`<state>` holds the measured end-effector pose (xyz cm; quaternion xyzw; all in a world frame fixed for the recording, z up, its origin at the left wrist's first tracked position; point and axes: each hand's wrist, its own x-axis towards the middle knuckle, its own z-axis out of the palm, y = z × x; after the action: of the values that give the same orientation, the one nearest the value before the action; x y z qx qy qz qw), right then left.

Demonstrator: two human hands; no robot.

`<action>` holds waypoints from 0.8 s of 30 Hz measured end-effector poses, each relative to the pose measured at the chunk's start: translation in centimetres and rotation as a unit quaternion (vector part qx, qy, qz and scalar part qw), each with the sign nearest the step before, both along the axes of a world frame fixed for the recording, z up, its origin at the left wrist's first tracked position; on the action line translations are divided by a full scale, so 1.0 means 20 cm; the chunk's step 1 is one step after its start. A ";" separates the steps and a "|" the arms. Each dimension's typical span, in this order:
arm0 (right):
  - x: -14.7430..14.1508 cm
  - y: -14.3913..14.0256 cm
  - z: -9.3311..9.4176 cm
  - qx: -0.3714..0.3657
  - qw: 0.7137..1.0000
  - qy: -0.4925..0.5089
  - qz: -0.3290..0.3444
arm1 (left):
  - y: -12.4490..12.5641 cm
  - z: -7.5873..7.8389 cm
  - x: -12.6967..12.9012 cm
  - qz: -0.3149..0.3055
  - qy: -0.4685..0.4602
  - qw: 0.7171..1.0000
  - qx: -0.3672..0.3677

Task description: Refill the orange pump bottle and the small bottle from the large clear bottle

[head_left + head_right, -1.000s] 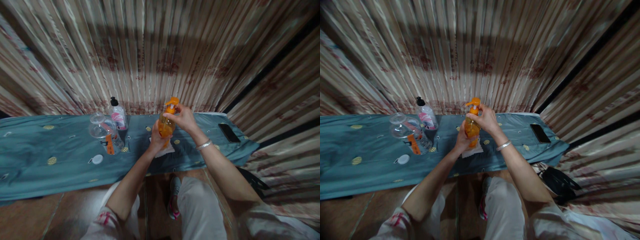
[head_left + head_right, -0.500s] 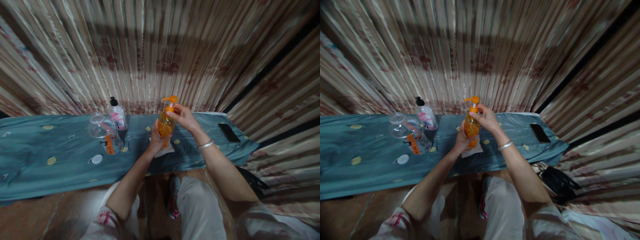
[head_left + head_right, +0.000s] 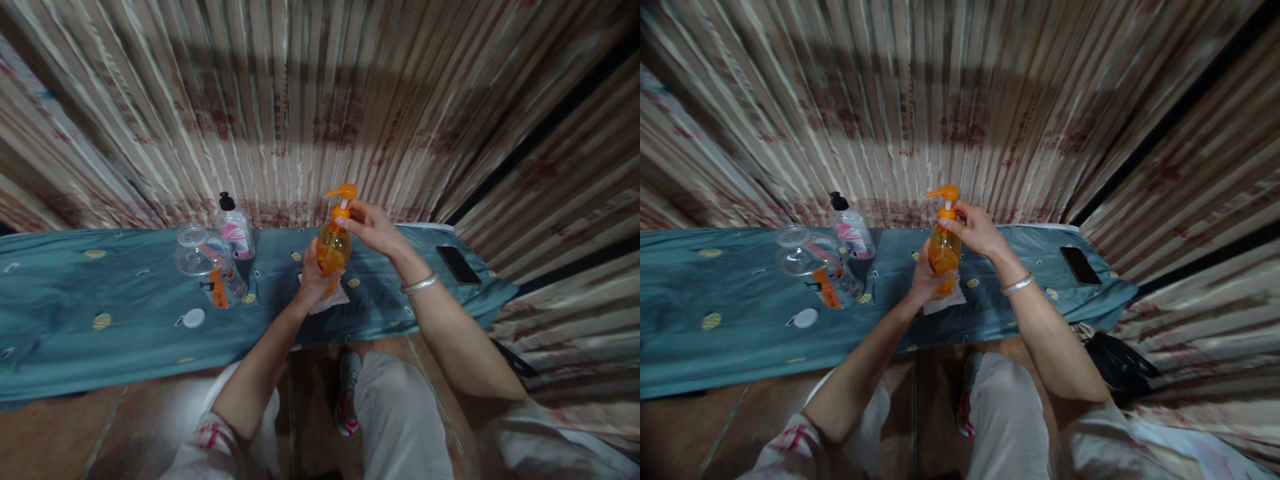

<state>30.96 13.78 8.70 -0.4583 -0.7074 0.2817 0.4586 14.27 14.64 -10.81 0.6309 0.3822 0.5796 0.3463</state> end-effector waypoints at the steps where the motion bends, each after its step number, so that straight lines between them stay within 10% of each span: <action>1: 0.00 0.00 0.00 -0.006 1.000 -0.004 0.006 | 0.00 0.00 0.00 0.000 0.000 1.000 -0.002; 11: 0.00 -0.05 -0.05 -0.019 0.999 0.027 0.030 | -0.02 0.02 -0.01 -0.001 0.006 1.000 -0.010; 24: -0.14 -0.10 -0.21 0.049 0.975 0.034 -0.216 | -0.02 0.04 -0.01 -0.008 0.013 1.000 -0.005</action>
<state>28.19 11.73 4.45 -0.5673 -0.5889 0.1564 0.5540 14.10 14.33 -10.01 0.6396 0.3842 0.5667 0.3495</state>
